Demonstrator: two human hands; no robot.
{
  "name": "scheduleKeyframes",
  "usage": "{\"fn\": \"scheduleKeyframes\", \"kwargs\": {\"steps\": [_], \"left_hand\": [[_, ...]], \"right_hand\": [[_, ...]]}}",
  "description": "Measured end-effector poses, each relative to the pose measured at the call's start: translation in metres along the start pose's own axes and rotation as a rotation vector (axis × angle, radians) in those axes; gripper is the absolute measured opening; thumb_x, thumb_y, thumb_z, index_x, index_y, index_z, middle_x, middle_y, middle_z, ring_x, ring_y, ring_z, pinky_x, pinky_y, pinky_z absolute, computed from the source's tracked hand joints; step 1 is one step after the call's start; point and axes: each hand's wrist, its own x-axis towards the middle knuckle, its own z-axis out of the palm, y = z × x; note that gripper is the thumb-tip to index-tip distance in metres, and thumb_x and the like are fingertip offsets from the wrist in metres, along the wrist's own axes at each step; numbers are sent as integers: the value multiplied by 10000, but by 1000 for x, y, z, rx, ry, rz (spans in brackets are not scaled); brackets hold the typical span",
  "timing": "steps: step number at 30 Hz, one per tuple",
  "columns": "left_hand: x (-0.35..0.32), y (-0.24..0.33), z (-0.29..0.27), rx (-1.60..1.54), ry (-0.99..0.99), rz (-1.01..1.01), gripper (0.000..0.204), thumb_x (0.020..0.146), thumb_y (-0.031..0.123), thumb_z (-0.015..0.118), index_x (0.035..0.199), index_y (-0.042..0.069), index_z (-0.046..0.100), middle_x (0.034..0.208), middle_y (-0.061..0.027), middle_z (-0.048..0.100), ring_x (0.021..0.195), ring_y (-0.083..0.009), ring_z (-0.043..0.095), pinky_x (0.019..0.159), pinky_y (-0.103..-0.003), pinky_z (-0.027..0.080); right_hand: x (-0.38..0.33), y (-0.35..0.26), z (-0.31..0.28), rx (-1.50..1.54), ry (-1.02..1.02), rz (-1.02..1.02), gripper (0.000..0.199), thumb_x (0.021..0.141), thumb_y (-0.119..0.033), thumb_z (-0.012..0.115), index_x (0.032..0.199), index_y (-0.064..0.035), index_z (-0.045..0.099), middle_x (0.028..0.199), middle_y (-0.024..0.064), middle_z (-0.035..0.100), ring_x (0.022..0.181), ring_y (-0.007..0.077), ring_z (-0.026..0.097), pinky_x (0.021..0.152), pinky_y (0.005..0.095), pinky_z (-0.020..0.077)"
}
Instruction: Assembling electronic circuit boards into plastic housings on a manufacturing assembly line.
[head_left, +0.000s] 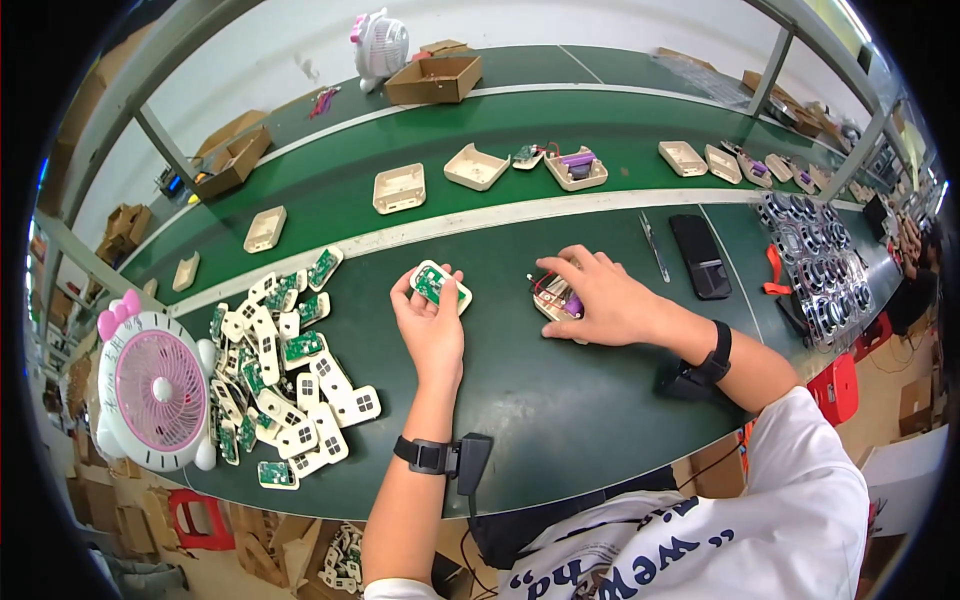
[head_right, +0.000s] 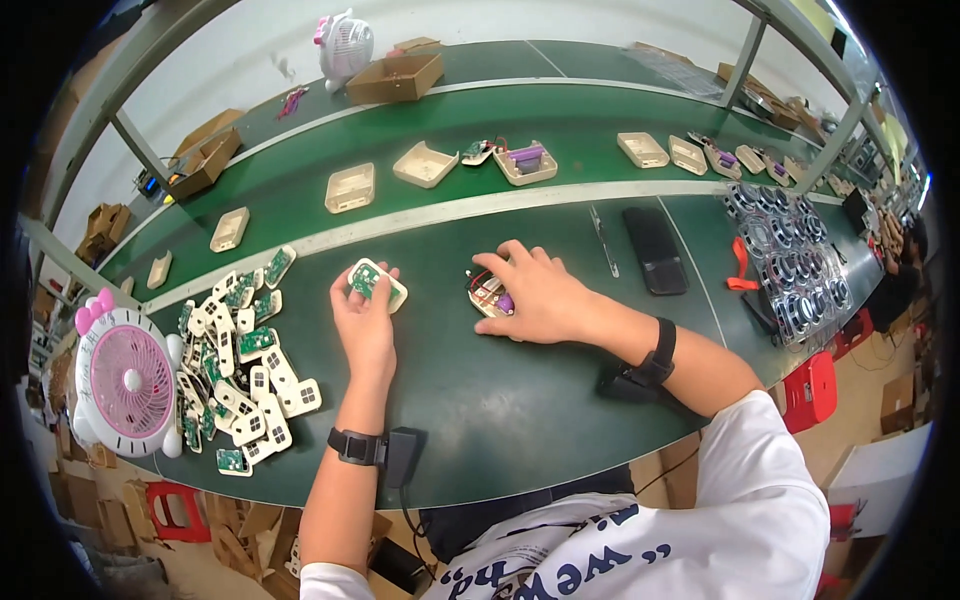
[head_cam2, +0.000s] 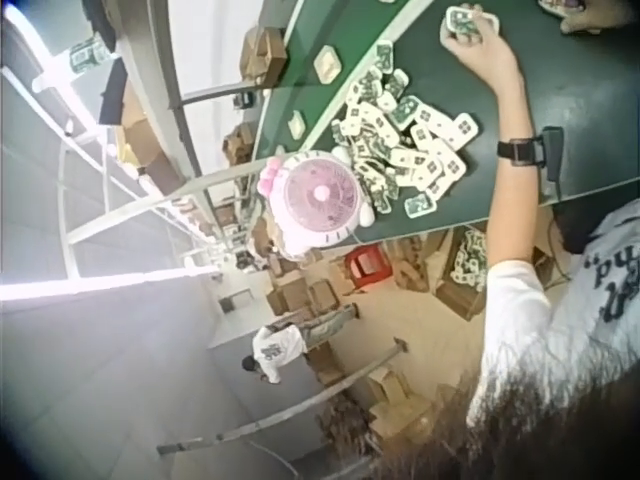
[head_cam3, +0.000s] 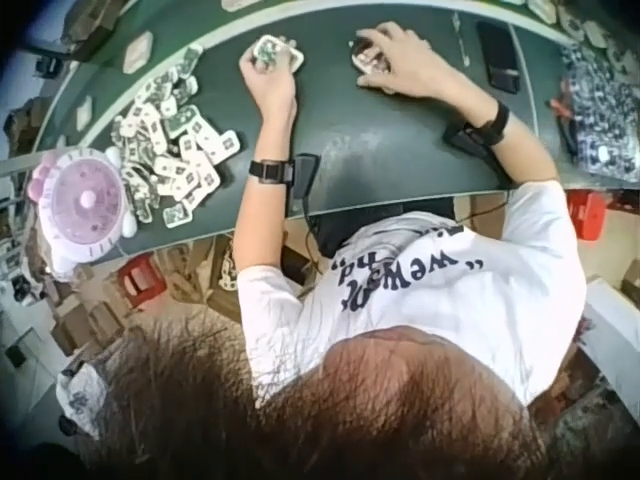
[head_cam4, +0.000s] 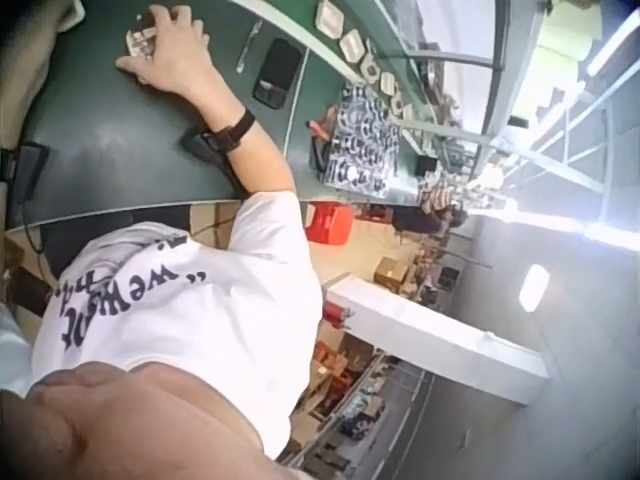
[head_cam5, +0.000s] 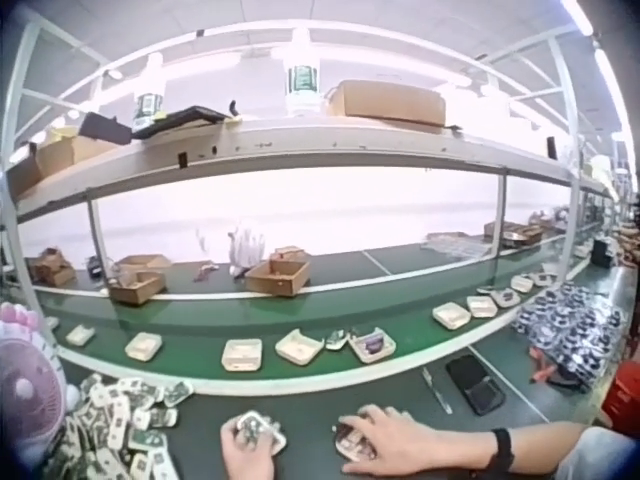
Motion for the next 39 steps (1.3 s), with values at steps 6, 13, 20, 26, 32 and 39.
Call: {"fn": "scheduleKeyframes", "kwargs": {"steps": [6, 13, 20, 26, 32, 39], "left_hand": [[-6, -1, 1, 26, -67, -115, 456, 984, 2, 609, 1362, -5, 353, 1283, -202, 588, 1076, -256, 675, 901, -345, 585], [-3, -7, 1, 141, -111, -37, 483, 957, 16, 659, 1391, -15, 449, 1175, -125, 604, 1036, -175, 663, 830, -298, 579], [-5, -1, -1, 176, -134, -75, 542, 939, 1, 677, 1420, -12, 428, 1137, -119, 632, 1031, -164, 664, 829, -292, 577], [-6, 2, 5, 151, -188, -54, 513, 925, -42, 675, 1376, -2, 432, 1137, -123, 635, 1034, -164, 665, 826, -279, 579], [-12, 10, 8, 166, -235, 27, 495, 910, -76, 677, 1347, -5, 456, 1129, -128, 646, 1028, -155, 662, 829, -264, 580], [-15, 15, 7, 251, -305, 192, 468, 882, -71, 706, 1310, -44, 517, 1164, -147, 665, 1049, -163, 664, 890, -285, 559]], "right_hand": [[33, -2, -10, -43, -110, 117, 556, 957, -565, 587, 1085, -38, 709, 1170, 168, 625, 1116, 346, 610, 986, 456, 458], [63, -10, -11, -82, -181, 146, 448, 858, -473, 719, 785, -33, 746, 873, 135, 706, 872, 280, 695, 875, 397, 526], [64, 2, -1, 487, -137, 153, 169, 837, -150, 711, 799, 15, 709, 928, 112, 733, 870, 160, 716, 839, 285, 550], [58, 9, 19, 1179, -68, -52, 106, 941, -55, 615, 1023, 9, 635, 915, 69, 705, 871, 118, 679, 804, 277, 539], [46, -8, 3, 1159, -99, 30, 159, 1028, -156, 597, 1045, -3, 637, 854, 38, 700, 808, 79, 654, 743, 259, 527], [40, -16, 10, 841, 203, -164, 155, 937, -142, 715, 976, 4, 748, 803, 69, 736, 675, 102, 645, 654, 270, 532]]}}
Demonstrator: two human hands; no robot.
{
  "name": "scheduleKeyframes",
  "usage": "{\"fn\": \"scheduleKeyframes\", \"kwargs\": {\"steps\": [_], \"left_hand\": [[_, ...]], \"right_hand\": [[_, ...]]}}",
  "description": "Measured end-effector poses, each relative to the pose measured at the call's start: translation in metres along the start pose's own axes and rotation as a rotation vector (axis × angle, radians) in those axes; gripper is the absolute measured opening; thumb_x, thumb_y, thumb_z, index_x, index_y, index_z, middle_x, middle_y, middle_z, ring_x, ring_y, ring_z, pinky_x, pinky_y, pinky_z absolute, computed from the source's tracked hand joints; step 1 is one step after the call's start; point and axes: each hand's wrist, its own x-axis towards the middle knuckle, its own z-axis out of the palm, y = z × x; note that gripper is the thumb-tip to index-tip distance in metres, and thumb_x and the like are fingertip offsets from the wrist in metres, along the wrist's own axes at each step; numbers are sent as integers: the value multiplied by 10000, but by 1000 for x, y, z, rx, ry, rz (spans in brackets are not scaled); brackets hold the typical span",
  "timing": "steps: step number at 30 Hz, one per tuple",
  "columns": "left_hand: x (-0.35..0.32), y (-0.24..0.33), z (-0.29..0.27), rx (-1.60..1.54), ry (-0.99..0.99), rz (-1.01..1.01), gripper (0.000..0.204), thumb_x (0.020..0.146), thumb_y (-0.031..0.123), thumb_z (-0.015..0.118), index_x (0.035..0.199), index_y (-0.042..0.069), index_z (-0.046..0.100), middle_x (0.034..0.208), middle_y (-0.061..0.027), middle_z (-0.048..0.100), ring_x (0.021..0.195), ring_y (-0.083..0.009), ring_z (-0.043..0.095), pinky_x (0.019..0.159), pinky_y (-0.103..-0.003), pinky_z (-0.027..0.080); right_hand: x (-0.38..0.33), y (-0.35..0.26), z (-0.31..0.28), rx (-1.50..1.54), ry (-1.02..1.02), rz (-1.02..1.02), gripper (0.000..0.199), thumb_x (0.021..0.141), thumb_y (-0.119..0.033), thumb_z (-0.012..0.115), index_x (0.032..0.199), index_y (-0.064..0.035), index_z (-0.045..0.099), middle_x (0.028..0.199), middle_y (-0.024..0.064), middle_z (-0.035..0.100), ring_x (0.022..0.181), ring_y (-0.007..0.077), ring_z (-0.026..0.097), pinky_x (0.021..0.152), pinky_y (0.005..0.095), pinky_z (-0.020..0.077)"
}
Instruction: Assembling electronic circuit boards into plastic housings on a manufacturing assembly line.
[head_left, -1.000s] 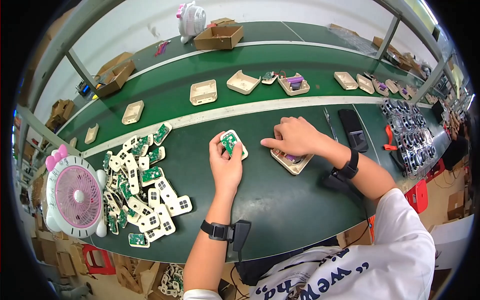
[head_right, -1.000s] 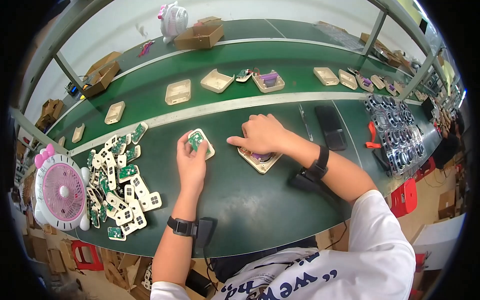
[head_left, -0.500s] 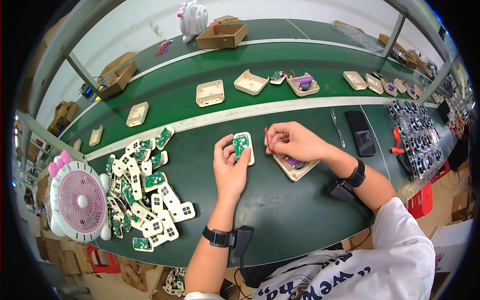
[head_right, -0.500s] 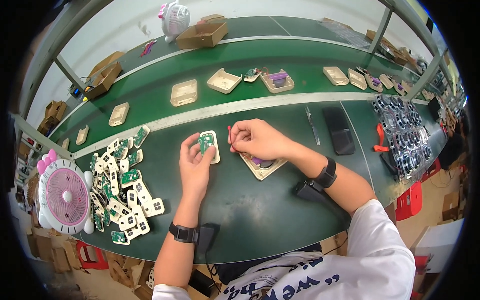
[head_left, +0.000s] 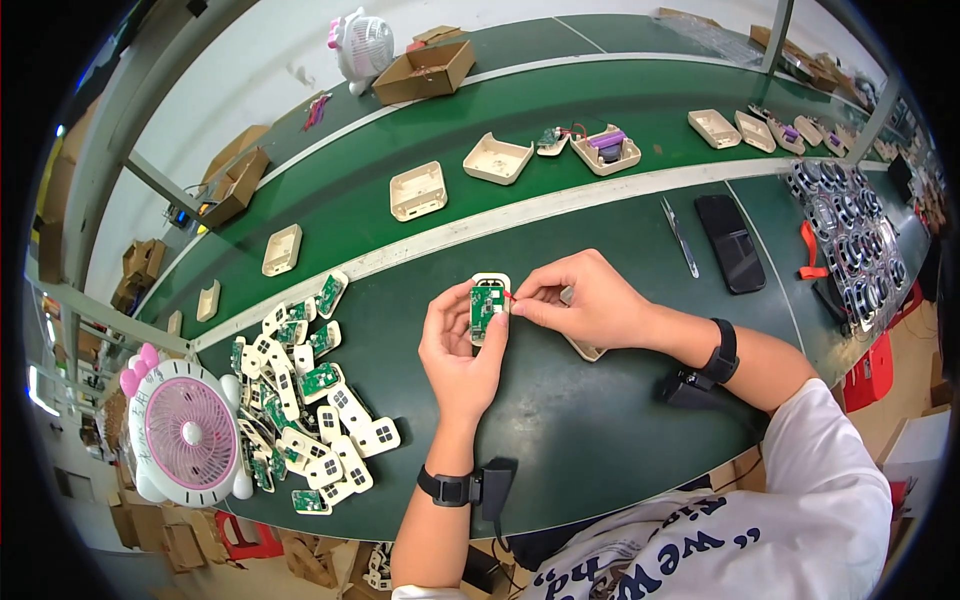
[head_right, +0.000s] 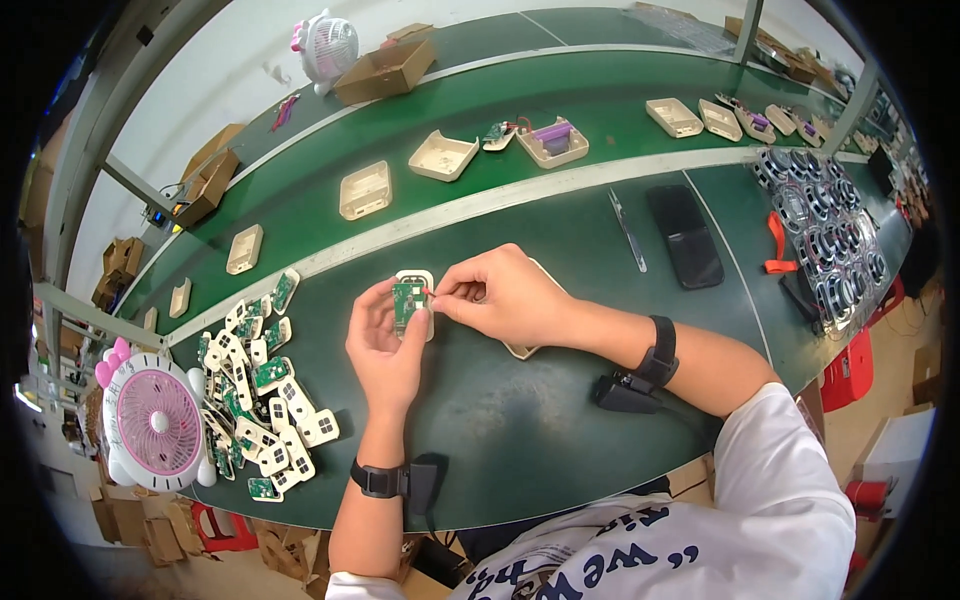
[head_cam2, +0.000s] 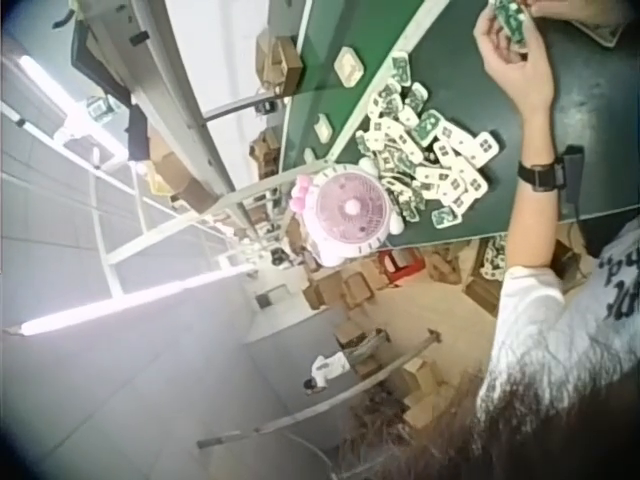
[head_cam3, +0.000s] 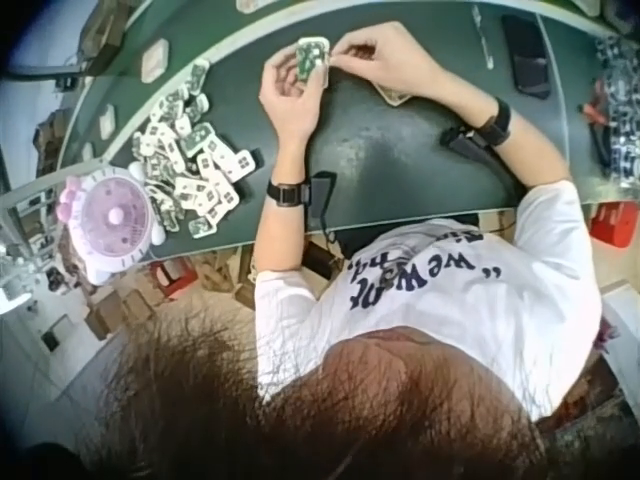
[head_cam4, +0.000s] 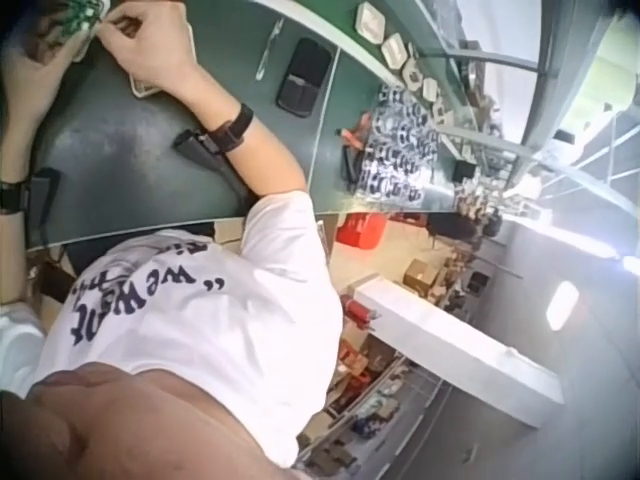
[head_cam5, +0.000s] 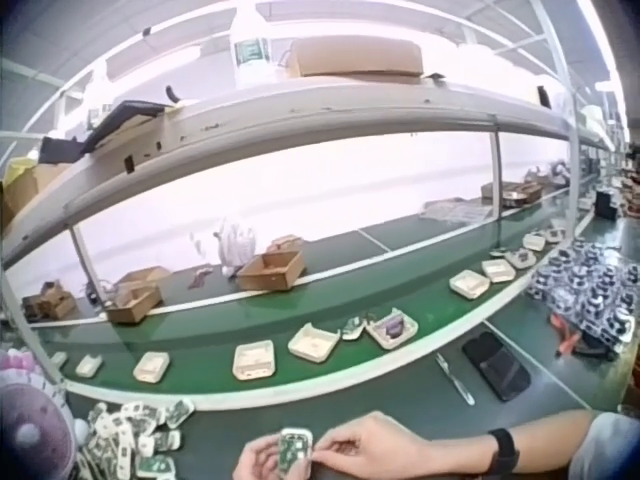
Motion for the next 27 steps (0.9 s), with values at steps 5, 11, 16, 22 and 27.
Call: {"fn": "scheduleKeyframes", "kwargs": {"steps": [5, 11, 16, 22, 27], "left_hand": [[0, 8, 5, 113, -15, 106, 455, 874, -79, 693, 1312, -61, 570, 1168, -127, 670, 1052, -158, 667, 919, -283, 532], [-2, 7, -6, 263, -57, 130, 458, 878, -23, 706, 1320, -56, 589, 1176, -132, 683, 1089, -181, 656, 968, -315, 508], [-2, 9, -3, 222, -13, 139, 393, 895, -7, 674, 1278, -21, 590, 1079, -98, 696, 830, -86, 640, 605, -203, 509], [-5, 1, -4, 166, -42, 112, 372, 906, -21, 649, 1267, -4, 560, 1012, -90, 688, 708, -69, 603, 528, -208, 486], [-10, 4, 4, 186, -30, 49, 347, 922, 4, 658, 1251, 1, 549, 967, -86, 674, 647, -71, 591, 505, -218, 476]], "right_hand": [[-5, 2, 3, -78, 58, -49, 146, 880, -125, 752, 910, 18, 759, 758, 118, 733, 652, 143, 670, 659, 284, 548], [-5, 3, 10, -113, 118, -68, 124, 848, -106, 761, 887, 12, 764, 704, 104, 711, 627, 148, 670, 621, 291, 538], [-7, -1, 9, -108, 131, -75, 89, 830, -59, 788, 903, -10, 776, 791, 116, 740, 696, 186, 707, 650, 300, 559], [-10, 2, 18, -165, 206, -158, 81, 820, -58, 793, 886, -17, 771, 753, 100, 721, 670, 202, 692, 652, 322, 541], [-14, 14, 22, -484, 298, -375, 60, 783, -74, 790, 801, -52, 738, 645, 45, 633, 596, 200, 623, 658, 342, 481]]}}
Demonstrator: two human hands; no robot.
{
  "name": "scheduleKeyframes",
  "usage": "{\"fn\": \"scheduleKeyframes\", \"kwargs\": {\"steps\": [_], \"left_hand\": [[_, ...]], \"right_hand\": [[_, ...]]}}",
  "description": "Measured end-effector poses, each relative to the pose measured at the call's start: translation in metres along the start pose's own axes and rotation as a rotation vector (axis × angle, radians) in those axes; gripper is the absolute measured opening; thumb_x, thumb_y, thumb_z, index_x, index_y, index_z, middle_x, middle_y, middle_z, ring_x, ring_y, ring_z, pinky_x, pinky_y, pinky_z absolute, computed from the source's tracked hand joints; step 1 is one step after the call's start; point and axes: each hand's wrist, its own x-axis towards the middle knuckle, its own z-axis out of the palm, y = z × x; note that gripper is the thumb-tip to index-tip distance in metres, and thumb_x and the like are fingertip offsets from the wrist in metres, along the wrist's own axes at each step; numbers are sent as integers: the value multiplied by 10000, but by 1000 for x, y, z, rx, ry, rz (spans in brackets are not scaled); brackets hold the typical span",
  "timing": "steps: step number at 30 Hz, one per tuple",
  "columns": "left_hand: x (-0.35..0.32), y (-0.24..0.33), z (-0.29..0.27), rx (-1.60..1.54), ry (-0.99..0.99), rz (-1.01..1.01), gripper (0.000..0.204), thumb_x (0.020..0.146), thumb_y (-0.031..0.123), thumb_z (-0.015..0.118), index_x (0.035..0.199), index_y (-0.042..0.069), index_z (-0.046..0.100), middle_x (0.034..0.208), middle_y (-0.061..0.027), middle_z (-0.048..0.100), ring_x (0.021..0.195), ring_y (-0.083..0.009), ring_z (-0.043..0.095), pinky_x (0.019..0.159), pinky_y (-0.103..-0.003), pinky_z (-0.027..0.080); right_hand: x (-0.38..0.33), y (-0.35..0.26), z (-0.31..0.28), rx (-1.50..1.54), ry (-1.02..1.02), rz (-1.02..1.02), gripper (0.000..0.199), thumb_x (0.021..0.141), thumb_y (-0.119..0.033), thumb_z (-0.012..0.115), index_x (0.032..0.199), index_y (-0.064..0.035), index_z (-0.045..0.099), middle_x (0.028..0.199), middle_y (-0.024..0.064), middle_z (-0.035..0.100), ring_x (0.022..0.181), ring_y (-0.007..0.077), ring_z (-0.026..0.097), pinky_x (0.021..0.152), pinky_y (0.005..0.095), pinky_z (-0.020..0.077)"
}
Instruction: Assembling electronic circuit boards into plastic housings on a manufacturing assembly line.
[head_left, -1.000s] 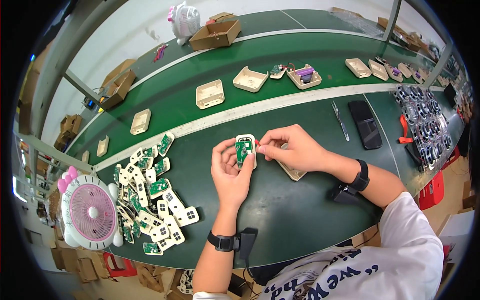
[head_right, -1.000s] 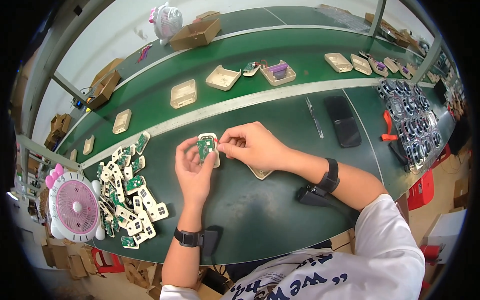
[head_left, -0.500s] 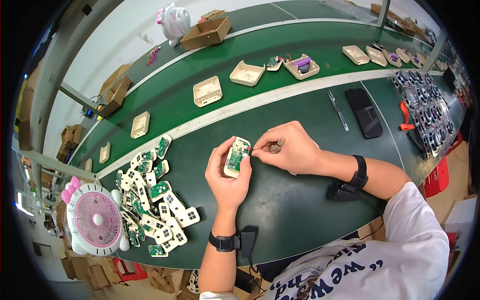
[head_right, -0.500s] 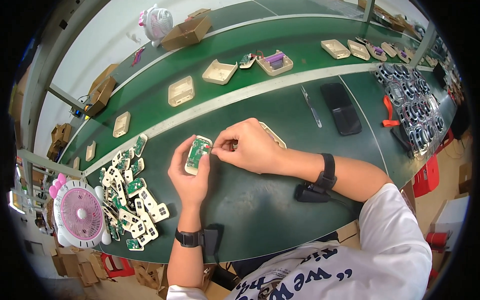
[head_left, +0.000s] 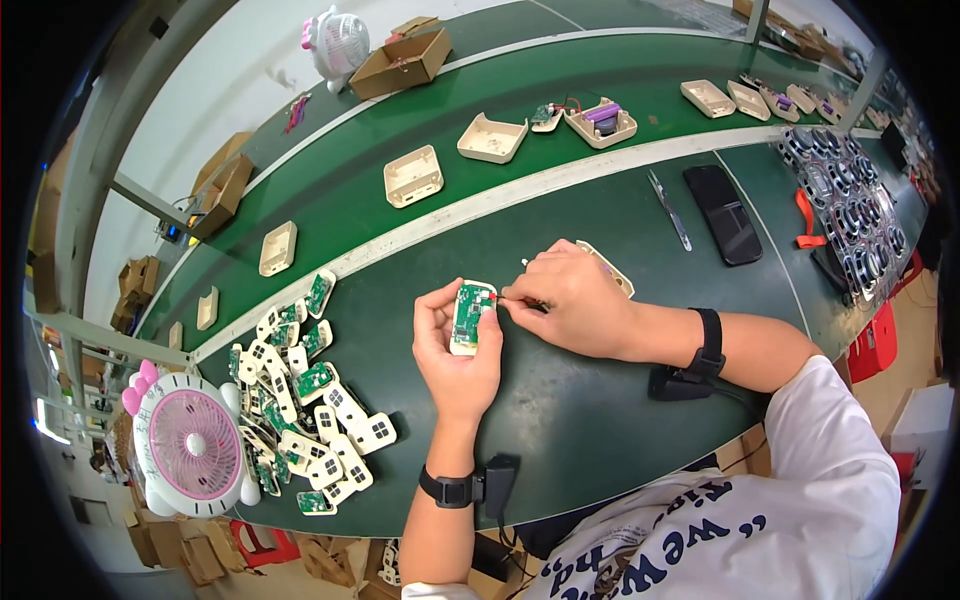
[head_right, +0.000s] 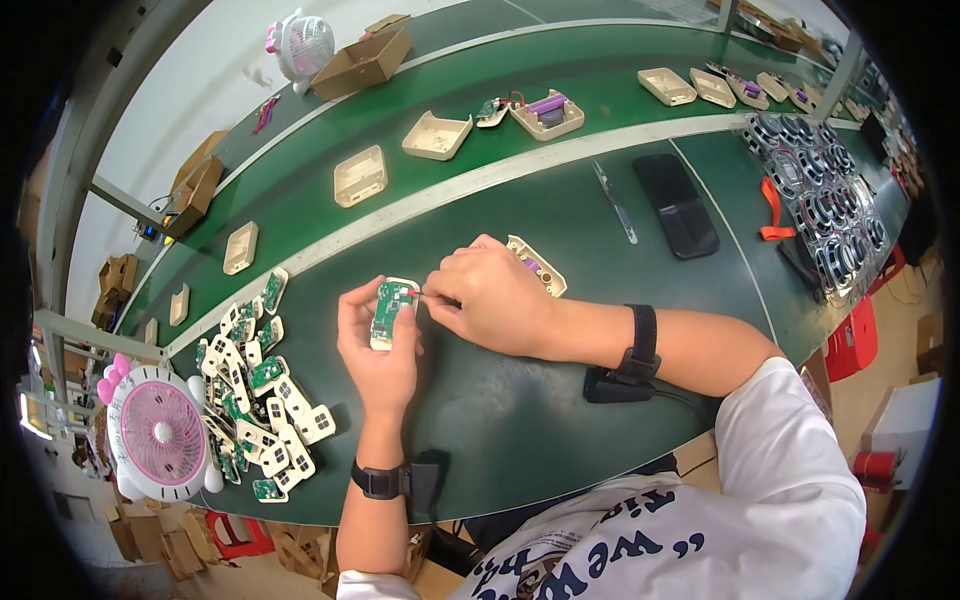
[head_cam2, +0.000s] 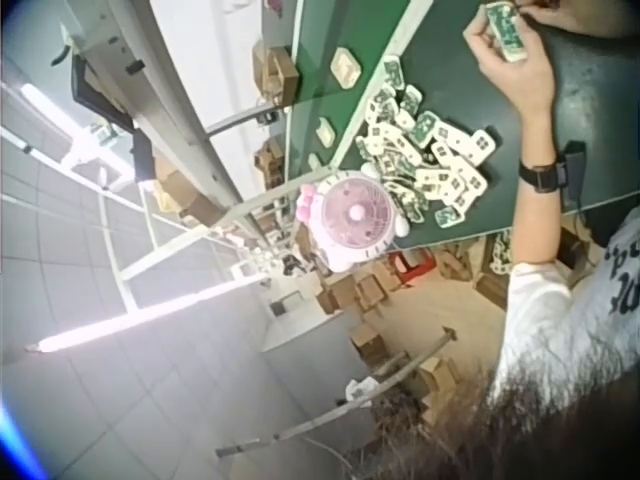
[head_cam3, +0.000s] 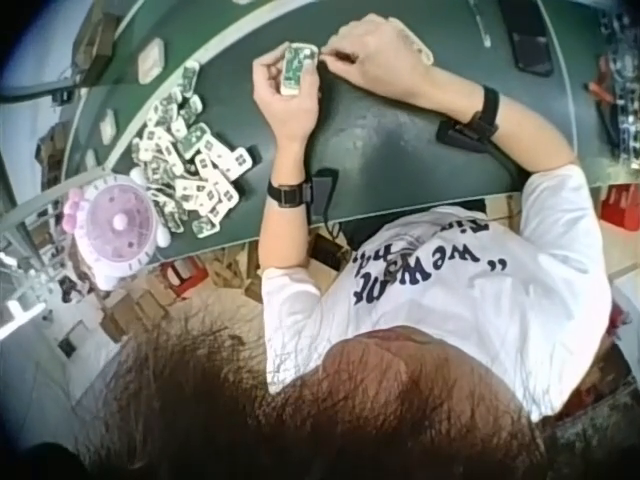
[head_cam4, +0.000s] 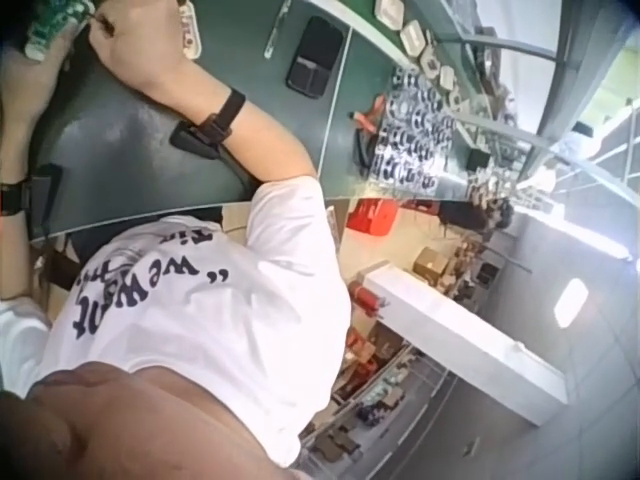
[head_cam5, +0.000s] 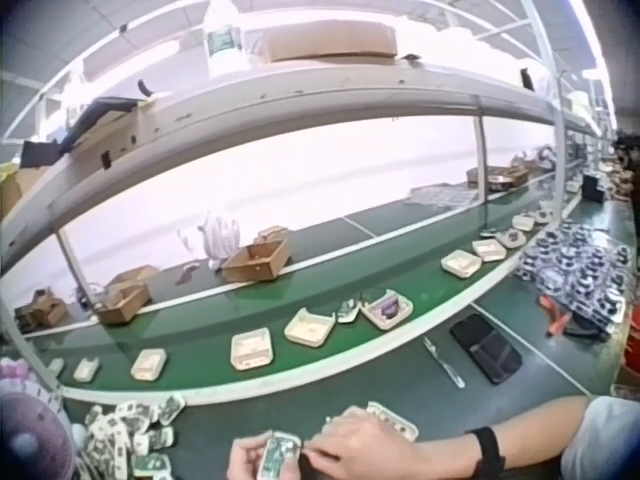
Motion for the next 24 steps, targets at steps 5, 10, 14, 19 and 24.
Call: {"fn": "scheduleKeyframes", "kwargs": {"steps": [5, 10, 14, 19, 24], "left_hand": [[-8, 12, 8, 48, 65, -93, 346, 896, -19, 696, 1191, -41, 516, 953, -88, 694, 800, -68, 640, 692, -213, 513], [-11, 11, 20, 79, 88, -109, 340, 911, -3, 702, 1181, -33, 497, 937, -90, 693, 775, -64, 639, 644, -209, 507], [-12, 18, 22, 19, 106, -209, 334, 933, 0, 686, 1195, -24, 480, 947, -99, 689, 766, -69, 645, 594, -220, 539], [-12, 18, 23, -108, 90, -195, 317, 947, -1, 666, 1197, -20, 473, 979, -108, 685, 757, -82, 654, 566, -232, 562], [-11, 15, 22, -4, 85, -172, 318, 945, -1, 669, 1195, -22, 475, 976, -103, 685, 755, -84, 657, 570, -227, 565]], "right_hand": [[-1, -2, 3, -157, 46, -110, 84, 755, -76, 781, 788, -63, 705, 646, 19, 571, 633, 190, 595, 755, 350, 464], [-4, 0, 1, -298, -2, -176, 140, 761, -97, 771, 766, -68, 635, 674, 16, 491, 663, 190, 556, 864, 412, 447], [-3, 2, 3, -326, 16, -234, 152, 769, -115, 765, 754, -74, 619, 673, 12, 484, 680, 185, 556, 887, 433, 448], [-5, -1, 2, -337, -17, -222, 138, 780, -120, 749, 760, -73, 621, 685, 8, 507, 705, 180, 571, 924, 459, 438], [-5, 1, 1, -355, -30, -254, 95, 796, -110, 715, 777, -64, 634, 704, 3, 538, 717, 175, 576, 949, 483, 432]]}}
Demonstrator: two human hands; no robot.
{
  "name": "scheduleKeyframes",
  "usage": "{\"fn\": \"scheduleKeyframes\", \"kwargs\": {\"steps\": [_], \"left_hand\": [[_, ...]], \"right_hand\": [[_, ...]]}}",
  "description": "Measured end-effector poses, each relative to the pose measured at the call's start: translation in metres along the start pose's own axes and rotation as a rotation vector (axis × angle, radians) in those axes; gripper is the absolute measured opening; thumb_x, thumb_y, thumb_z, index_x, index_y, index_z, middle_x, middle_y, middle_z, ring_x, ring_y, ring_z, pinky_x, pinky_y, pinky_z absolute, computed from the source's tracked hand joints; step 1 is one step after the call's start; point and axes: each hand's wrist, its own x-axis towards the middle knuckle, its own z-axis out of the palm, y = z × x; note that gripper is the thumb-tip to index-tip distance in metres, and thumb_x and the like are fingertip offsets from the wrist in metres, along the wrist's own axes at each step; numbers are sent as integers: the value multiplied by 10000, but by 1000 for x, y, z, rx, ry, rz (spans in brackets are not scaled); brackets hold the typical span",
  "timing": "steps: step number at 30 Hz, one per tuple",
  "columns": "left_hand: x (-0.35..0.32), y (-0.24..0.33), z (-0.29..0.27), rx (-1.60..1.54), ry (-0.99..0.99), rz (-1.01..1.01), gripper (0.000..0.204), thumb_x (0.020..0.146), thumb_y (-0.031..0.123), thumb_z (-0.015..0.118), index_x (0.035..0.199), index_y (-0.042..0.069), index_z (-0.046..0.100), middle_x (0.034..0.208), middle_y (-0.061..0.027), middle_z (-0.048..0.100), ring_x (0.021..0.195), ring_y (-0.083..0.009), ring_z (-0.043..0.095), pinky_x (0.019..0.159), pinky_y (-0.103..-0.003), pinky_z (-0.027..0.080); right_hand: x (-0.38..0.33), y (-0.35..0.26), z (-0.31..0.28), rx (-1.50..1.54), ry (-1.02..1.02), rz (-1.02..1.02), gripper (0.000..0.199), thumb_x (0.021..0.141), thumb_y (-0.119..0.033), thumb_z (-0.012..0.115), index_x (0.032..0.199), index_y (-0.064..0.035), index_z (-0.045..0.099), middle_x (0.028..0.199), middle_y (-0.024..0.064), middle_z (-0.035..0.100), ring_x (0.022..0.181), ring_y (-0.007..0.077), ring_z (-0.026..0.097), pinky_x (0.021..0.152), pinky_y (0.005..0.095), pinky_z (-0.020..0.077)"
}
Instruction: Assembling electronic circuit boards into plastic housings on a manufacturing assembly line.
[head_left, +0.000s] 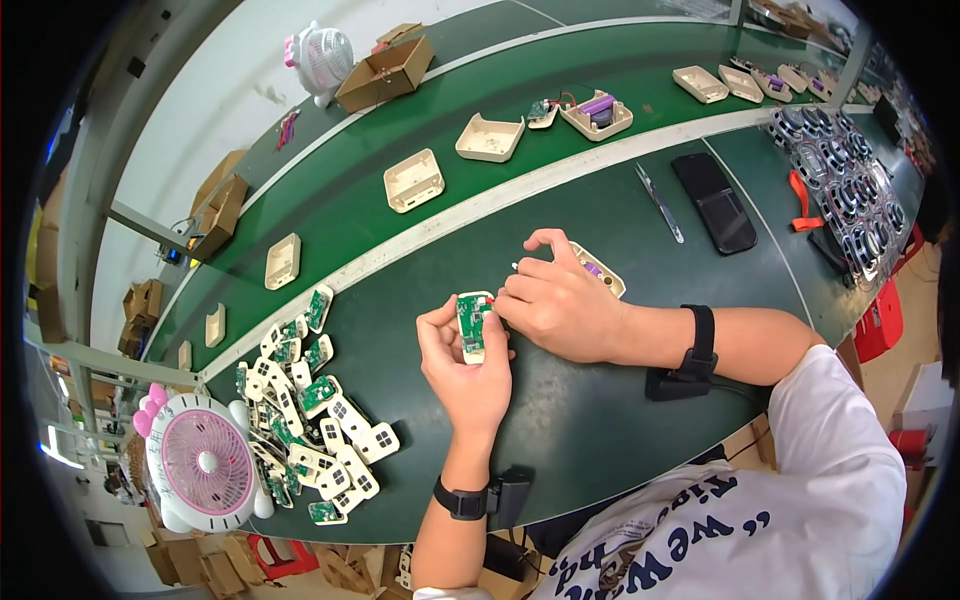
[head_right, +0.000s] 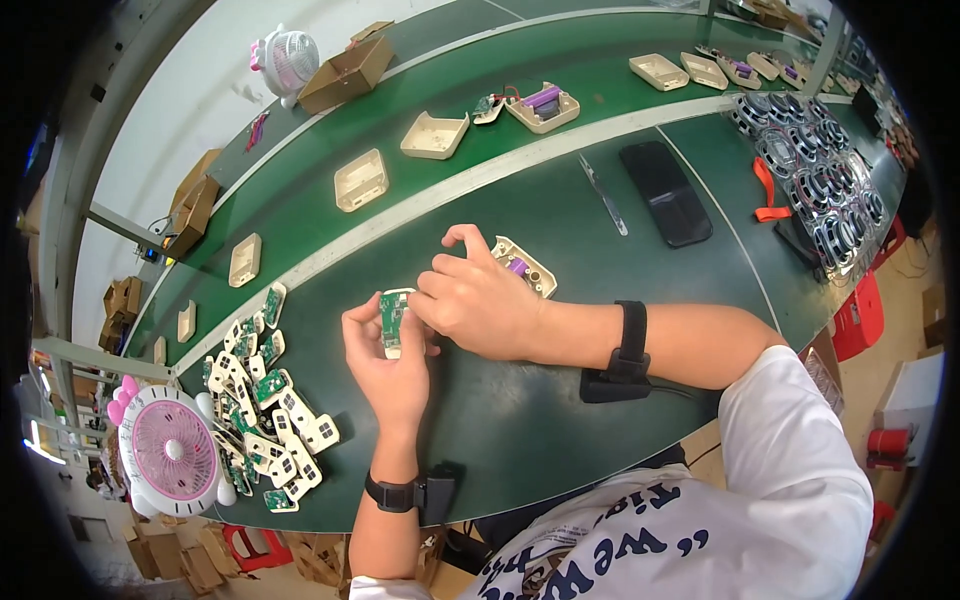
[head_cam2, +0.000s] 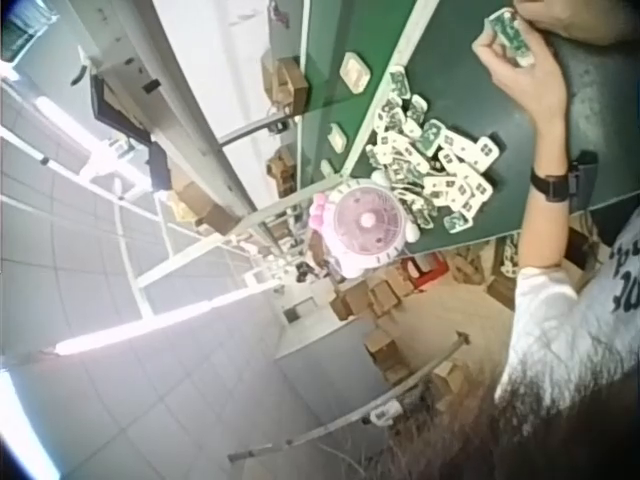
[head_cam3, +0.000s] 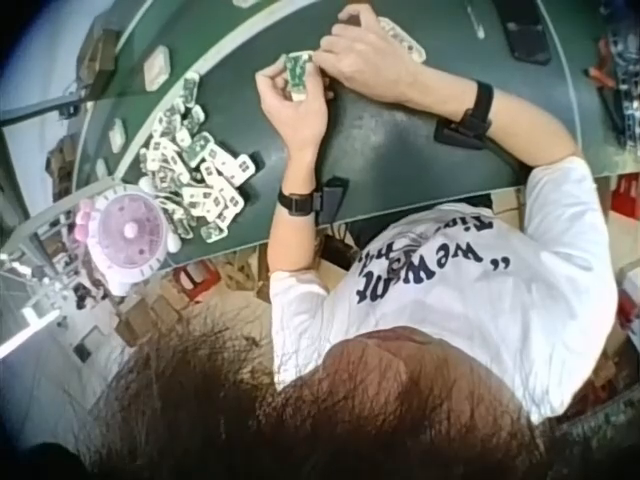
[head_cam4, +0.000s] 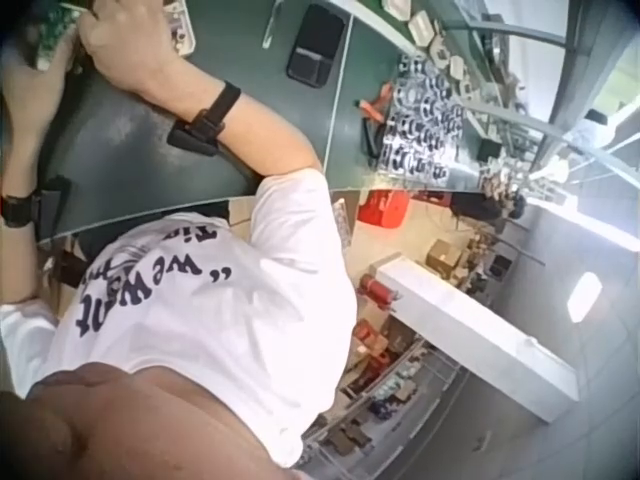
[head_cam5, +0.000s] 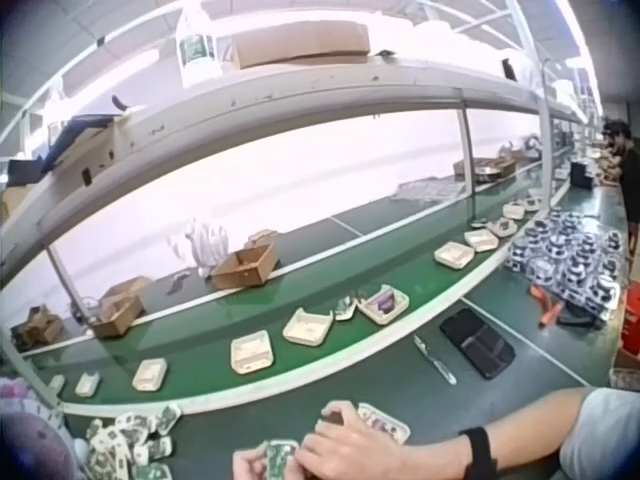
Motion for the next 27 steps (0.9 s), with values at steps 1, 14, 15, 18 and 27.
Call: {"fn": "scheduleKeyframes", "kwargs": {"steps": [1, 14, 15, 18, 27], "left_hand": [[0, -1, 0, 10, 5, 37, 319, 942, -2, 672, 1196, -24, 479, 971, -100, 685, 753, -83, 657, 572, -227, 566], [3, 7, -4, -55, -15, -38, 321, 939, -6, 680, 1200, -39, 495, 963, -122, 709, 779, -105, 691, 602, -235, 577], [3, 7, -4, -56, -14, -41, 321, 939, -6, 680, 1200, -39, 495, 963, -122, 709, 779, -105, 691, 602, -235, 577], [2, 4, -5, -44, -10, -17, 314, 934, -10, 686, 1182, -47, 498, 925, -122, 712, 745, -106, 690, 608, -239, 571], [6, 9, -9, -62, -17, -77, 305, 949, -1, 674, 1193, -59, 501, 899, -135, 716, 696, -132, 708, 589, -252, 584]], "right_hand": [[0, 0, 0, -25, -3, -10, 81, 798, -109, 705, 788, -61, 641, 709, 1, 545, 720, 172, 577, 959, 489, 430], [2, 2, -6, -121, -17, -80, 155, 781, -115, 689, 894, -9, 691, 720, -6, 530, 733, 156, 577, 969, 497, 434], [3, 2, -7, -135, -11, -97, 158, 777, -112, 689, 895, -7, 693, 721, -6, 533, 734, 156, 577, 967, 496, 434], [2, 1, -7, -154, -14, -116, 162, 773, -110, 689, 897, -5, 696, 721, -7, 536, 736, 155, 578, 962, 496, 434], [2, 4, -6, -137, 5, -129, 183, 786, -115, 689, 929, -3, 708, 722, -7, 527, 750, 152, 579, 951, 487, 424]]}}
